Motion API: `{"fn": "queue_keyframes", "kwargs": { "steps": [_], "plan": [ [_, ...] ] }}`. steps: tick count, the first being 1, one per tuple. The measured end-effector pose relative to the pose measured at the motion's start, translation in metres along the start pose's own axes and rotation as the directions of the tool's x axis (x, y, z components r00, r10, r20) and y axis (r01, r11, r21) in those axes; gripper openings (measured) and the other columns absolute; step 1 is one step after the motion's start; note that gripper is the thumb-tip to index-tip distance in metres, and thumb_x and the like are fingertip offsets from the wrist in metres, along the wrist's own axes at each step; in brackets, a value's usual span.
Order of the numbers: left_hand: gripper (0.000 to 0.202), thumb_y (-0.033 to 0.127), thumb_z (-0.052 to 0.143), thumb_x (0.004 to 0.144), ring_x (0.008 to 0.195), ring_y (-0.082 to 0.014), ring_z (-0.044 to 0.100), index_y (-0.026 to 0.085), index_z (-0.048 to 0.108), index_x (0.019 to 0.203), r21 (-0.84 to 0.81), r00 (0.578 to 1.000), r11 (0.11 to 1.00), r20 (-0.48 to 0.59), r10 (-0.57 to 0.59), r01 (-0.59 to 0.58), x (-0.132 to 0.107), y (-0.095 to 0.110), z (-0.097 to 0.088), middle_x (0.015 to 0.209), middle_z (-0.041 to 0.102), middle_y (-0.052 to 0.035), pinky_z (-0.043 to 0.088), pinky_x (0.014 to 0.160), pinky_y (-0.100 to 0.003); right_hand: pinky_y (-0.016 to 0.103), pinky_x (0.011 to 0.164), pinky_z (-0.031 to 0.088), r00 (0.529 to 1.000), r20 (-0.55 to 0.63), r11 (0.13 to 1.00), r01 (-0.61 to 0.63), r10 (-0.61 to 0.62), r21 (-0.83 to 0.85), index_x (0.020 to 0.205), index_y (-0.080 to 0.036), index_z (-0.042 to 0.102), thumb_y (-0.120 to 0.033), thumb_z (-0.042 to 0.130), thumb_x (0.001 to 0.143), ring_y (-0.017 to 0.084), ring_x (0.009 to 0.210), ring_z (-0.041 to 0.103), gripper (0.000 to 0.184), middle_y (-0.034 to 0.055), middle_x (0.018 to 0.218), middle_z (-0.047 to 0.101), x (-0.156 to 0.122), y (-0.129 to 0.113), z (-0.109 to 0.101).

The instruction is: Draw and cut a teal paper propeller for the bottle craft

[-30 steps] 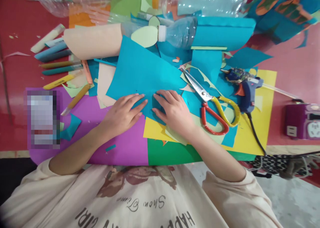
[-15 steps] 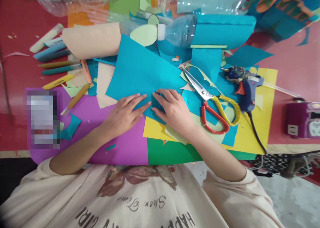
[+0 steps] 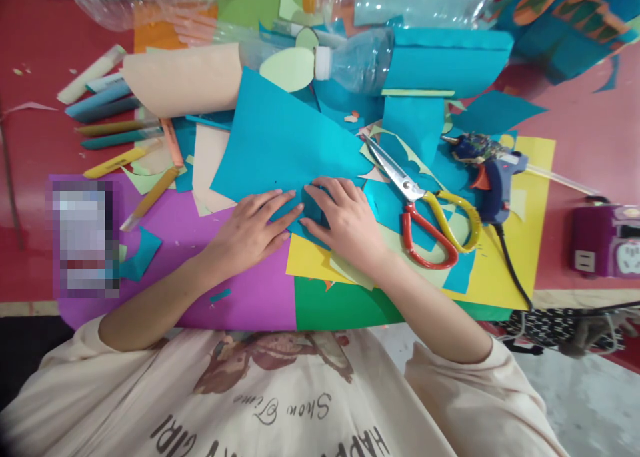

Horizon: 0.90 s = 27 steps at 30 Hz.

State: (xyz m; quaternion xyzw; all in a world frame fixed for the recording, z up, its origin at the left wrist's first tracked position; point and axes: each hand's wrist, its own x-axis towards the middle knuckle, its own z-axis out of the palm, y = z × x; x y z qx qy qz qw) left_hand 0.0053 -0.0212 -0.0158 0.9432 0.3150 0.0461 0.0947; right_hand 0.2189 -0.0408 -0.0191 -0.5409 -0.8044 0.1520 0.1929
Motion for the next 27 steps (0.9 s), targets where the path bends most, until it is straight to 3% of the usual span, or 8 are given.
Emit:
{"fn": "queue_keyframes", "kwargs": {
  "steps": [27],
  "plan": [
    [0.043, 0.026, 0.044, 0.097, 0.132, -0.031, 0.049, 0.018, 0.05, 0.139, 0.026, 1.0, 1.0, -0.014, 0.017, -0.017, 0.0019, -0.0017, 0.002, 0.142, 0.053, -0.0168, 0.044, 0.103, -0.047, 0.052, 0.094, 0.044, 1.0, 0.015, 1.0, 0.005, -0.005, -0.005, 0.126, -0.023, 0.058, -0.039, 0.053, 0.092, 0.033, 0.112, 0.054, 0.037, 0.0145, 0.124, 0.06, 0.001, -0.0003, -0.0021]
  ]
}}
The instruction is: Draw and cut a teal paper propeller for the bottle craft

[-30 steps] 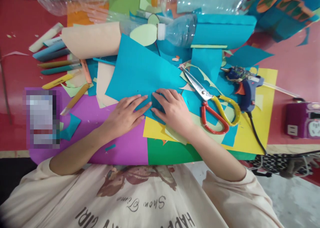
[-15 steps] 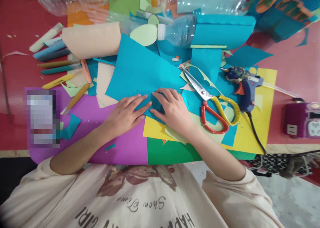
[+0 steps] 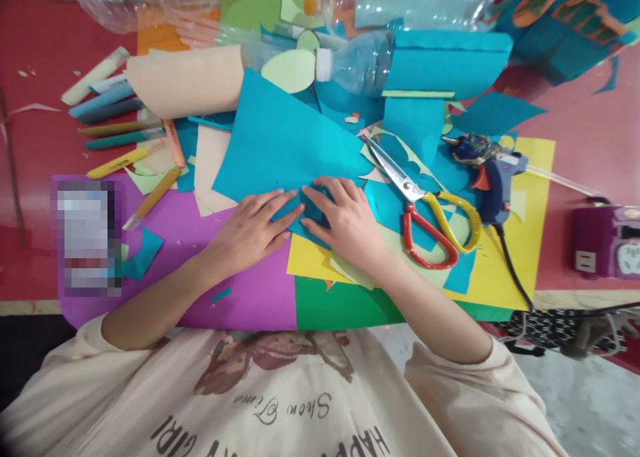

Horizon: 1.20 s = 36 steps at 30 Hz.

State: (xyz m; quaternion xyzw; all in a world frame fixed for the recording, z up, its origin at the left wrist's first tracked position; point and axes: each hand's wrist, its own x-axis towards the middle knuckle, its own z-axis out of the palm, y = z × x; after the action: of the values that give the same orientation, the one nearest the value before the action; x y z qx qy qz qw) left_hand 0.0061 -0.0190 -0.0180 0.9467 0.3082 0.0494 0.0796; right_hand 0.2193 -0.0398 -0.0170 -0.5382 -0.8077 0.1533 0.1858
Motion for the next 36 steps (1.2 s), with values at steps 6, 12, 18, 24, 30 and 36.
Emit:
{"fn": "queue_keyframes", "kwargs": {
  "steps": [6, 12, 18, 24, 30, 36],
  "plan": [
    [0.043, 0.025, 0.042, 0.097, 0.132, -0.03, 0.048, 0.017, 0.05, 0.139, -0.006, 1.0, 1.0, 0.017, -0.006, 0.006, 0.001, 0.001, -0.003, 0.141, 0.054, -0.016, 0.044, 0.103, -0.047, 0.051, 0.094, 0.044, 1.0, 0.015, 1.0, -0.001, 0.001, -0.008, 0.128, -0.022, 0.058, -0.039, 0.052, 0.093, 0.033, 0.113, 0.053, 0.039, 0.0148, 0.126, 0.059, -0.001, 0.0, 0.0],
    [0.044, 0.025, 0.04, 0.098, 0.131, -0.0282, 0.05, 0.014, 0.048, 0.14, -0.014, 1.0, 1.0, 0.008, 0.016, -0.016, 0.002, 0.002, 0.001, 0.141, 0.056, -0.0123, 0.043, 0.103, -0.047, 0.05, 0.094, 0.046, 1.0, 0.006, 1.0, 0.018, -0.018, -0.001, 0.124, -0.019, 0.062, -0.039, 0.053, 0.092, 0.032, 0.111, 0.056, 0.039, 0.0155, 0.123, 0.061, 0.001, 0.003, -0.002],
    [0.044, 0.025, 0.038, 0.099, 0.128, -0.0259, 0.052, 0.014, 0.047, 0.141, 0.041, 0.999, 0.999, 0.017, 0.031, -0.032, 0.002, 0.002, -0.001, 0.144, 0.053, -0.0072, 0.043, 0.102, -0.044, 0.054, 0.103, 0.041, 0.996, -0.038, 0.997, -0.075, 0.075, 0.012, 0.127, -0.018, 0.057, -0.037, 0.048, 0.094, 0.033, 0.121, 0.054, 0.039, 0.0168, 0.125, 0.061, 0.027, 0.017, -0.015],
    [0.045, 0.026, 0.038, 0.099, 0.131, -0.0248, 0.05, 0.015, 0.046, 0.141, 0.047, 0.999, 0.999, 0.034, 0.024, -0.026, 0.001, 0.002, -0.002, 0.146, 0.051, -0.0062, 0.043, 0.102, -0.042, 0.054, 0.111, 0.033, 0.961, -0.095, 0.962, -0.265, 0.259, -0.059, 0.135, -0.006, 0.048, -0.029, 0.057, 0.089, 0.035, 0.131, 0.046, 0.052, 0.0233, 0.135, 0.056, 0.059, 0.025, -0.024],
    [0.044, 0.026, 0.04, 0.099, 0.129, -0.0246, 0.053, 0.016, 0.047, 0.141, 0.05, 0.998, 0.999, 0.054, 0.018, -0.021, 0.002, 0.003, -0.005, 0.144, 0.053, -0.0057, 0.044, 0.102, -0.04, 0.04, 0.083, 0.052, 0.956, -0.258, 0.99, 0.14, -0.137, -0.007, 0.103, -0.022, 0.066, -0.016, 0.045, 0.093, 0.023, 0.092, 0.066, 0.024, 0.0086, 0.093, 0.071, 0.039, 0.012, -0.029],
    [0.04, 0.03, 0.039, 0.099, 0.11, -0.0234, 0.066, 0.022, 0.056, 0.134, 0.023, 0.987, 0.995, 0.133, -0.096, 0.093, 0.003, 0.007, -0.003, 0.121, 0.07, -0.008, 0.05, 0.094, -0.036, 0.032, 0.071, 0.053, 0.894, -0.168, 0.909, 0.413, -0.415, -0.05, 0.094, -0.02, 0.067, -0.011, 0.047, 0.093, 0.018, 0.079, 0.066, 0.022, 0.006, 0.082, 0.071, 0.003, -0.014, -0.027]
  ]
}}
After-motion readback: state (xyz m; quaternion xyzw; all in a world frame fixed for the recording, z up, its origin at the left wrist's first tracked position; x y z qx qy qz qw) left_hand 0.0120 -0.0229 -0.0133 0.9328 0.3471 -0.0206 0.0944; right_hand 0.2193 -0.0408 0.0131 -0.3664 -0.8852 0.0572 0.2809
